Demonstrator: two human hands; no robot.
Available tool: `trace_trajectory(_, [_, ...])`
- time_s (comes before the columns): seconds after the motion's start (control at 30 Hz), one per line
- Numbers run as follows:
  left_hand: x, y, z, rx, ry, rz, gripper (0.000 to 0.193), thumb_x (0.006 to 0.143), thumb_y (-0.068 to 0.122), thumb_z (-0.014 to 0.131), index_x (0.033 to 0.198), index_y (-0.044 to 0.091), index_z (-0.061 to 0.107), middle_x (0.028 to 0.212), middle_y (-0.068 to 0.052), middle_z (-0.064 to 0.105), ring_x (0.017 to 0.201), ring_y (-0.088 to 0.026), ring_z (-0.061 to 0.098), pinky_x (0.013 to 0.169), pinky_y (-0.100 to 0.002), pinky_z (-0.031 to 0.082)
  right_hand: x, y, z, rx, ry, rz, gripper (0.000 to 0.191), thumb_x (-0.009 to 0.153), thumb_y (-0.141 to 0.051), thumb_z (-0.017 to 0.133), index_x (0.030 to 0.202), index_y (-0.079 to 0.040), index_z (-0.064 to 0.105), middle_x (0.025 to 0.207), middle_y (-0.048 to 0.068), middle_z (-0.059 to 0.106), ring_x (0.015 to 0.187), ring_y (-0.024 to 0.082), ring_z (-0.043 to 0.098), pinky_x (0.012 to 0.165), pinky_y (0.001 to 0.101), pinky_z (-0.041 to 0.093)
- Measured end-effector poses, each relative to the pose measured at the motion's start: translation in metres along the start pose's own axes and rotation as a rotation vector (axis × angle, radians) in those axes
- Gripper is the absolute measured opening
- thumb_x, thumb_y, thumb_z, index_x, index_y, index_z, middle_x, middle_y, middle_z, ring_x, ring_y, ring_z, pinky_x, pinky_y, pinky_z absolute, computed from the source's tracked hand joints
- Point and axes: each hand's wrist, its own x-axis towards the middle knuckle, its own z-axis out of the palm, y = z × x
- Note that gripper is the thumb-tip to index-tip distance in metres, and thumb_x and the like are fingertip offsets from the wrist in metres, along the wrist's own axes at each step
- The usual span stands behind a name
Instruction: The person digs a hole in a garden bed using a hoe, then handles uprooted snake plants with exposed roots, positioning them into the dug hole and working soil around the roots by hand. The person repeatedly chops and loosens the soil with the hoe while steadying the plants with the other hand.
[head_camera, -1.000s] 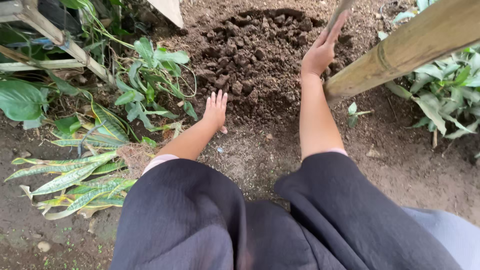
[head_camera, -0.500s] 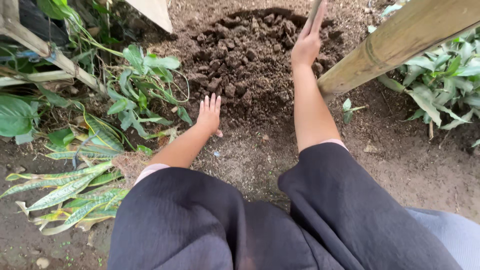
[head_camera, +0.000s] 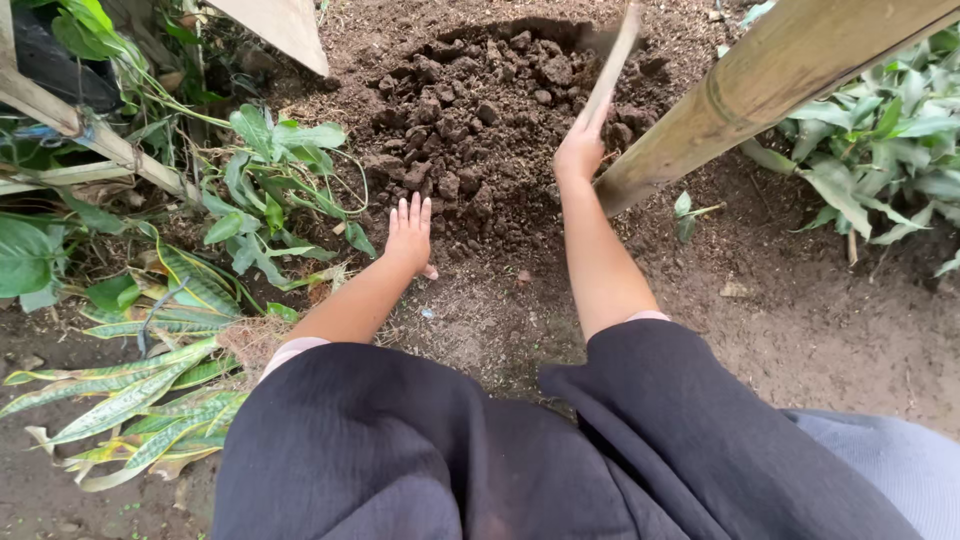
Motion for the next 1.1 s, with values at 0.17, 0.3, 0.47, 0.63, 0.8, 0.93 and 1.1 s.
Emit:
trace_trajectory(0.17, [0.006, 0.0, 0.005, 0.026, -0.005, -0.008, 0.161, 0.058, 0.073, 0.086, 0.158, -0.006, -0.014, 0.167, -0.029, -0.013, 0.155, -0.048, -0.004, 0.124, -0.056, 0.006, -0.002, 0.012, -0.027, 0.324, -0.223, 0.14, 0.058, 0.111, -0.03, 0.035, 0.164, -0.031, 0.011, 0.071, -0.002, 0.051, 0.05, 0.007, 0.045, 0.041, 0.0232, 0.041])
trace_trajectory(0.3, [0.007, -0.001, 0.012, 0.004, 0.026, -0.001, 0.16, 0.058, 0.073, 0.085, 0.159, -0.004, -0.013, 0.168, -0.027, -0.011, 0.155, -0.048, -0.003, 0.123, -0.06, 0.006, -0.003, 0.017, -0.02, 0.52, -0.271, -0.144, 0.061, 0.115, -0.027, 0.037, 0.168, -0.029, 0.008, 0.073, -0.001, 0.048, 0.054, 0.008, 0.042, 0.043, 0.0243, 0.039])
trace_trajectory(0.47, [0.007, -0.008, 0.02, -0.016, 0.046, 0.011, 0.159, 0.06, 0.072, 0.085, 0.159, -0.004, -0.013, 0.168, -0.027, -0.01, 0.155, -0.047, -0.002, 0.123, -0.062, 0.006, -0.002, 0.029, 0.003, -0.206, -0.167, -0.311, 0.059, 0.115, -0.031, 0.035, 0.166, -0.029, 0.004, 0.079, 0.004, 0.065, 0.054, 0.011, 0.057, 0.049, 0.0306, 0.048])
trace_trajectory(0.63, [0.006, -0.011, 0.025, -0.452, 0.336, 0.039, 0.149, 0.063, 0.071, 0.082, 0.163, 0.006, -0.008, 0.17, -0.02, -0.006, 0.157, -0.04, 0.001, 0.124, -0.064, 0.005, -0.001, 0.055, -0.031, -0.26, -0.376, -0.351, 0.058, 0.117, -0.029, 0.039, 0.169, -0.03, 0.013, 0.099, 0.009, 0.072, 0.065, 0.011, 0.059, 0.053, 0.0309, 0.055])
trace_trajectory(0.8, [0.019, 0.003, 0.007, -0.341, 0.44, 0.11, 0.141, 0.064, 0.072, 0.083, 0.163, 0.018, -0.002, 0.168, -0.022, -0.007, 0.156, -0.044, -0.003, 0.122, -0.066, 0.006, -0.045, 0.089, -0.038, -0.227, -0.252, -0.489, 0.058, 0.113, -0.027, 0.036, 0.165, -0.021, 0.01, 0.09, 0.004, 0.069, 0.051, 0.012, 0.055, 0.047, 0.0305, 0.051])
trace_trajectory(0.93, [0.033, 0.019, -0.02, -0.166, 0.353, 0.204, 0.136, 0.064, 0.072, 0.081, 0.164, 0.028, 0.0, 0.17, -0.016, -0.006, 0.156, -0.042, -0.003, 0.121, -0.069, 0.006, -0.046, 0.094, -0.034, -0.5, -0.467, -0.206, 0.058, 0.113, -0.028, 0.035, 0.167, -0.026, 0.013, 0.074, 0.006, 0.064, 0.051, 0.013, 0.049, 0.046, 0.0311, 0.05])
trace_trajectory(1.1, [0.047, 0.023, -0.026, -0.154, 0.36, 0.199, 0.111, 0.077, 0.067, 0.075, 0.162, 0.034, 0.012, 0.17, -0.013, 0.006, 0.156, -0.038, 0.002, 0.118, -0.074, 0.008, -0.046, 0.108, -0.061, -0.311, -0.283, -0.588, 0.056, 0.118, -0.028, 0.036, 0.169, -0.024, 0.012, 0.079, 0.006, 0.067, 0.059, 0.016, 0.061, 0.053, 0.0321, 0.052])
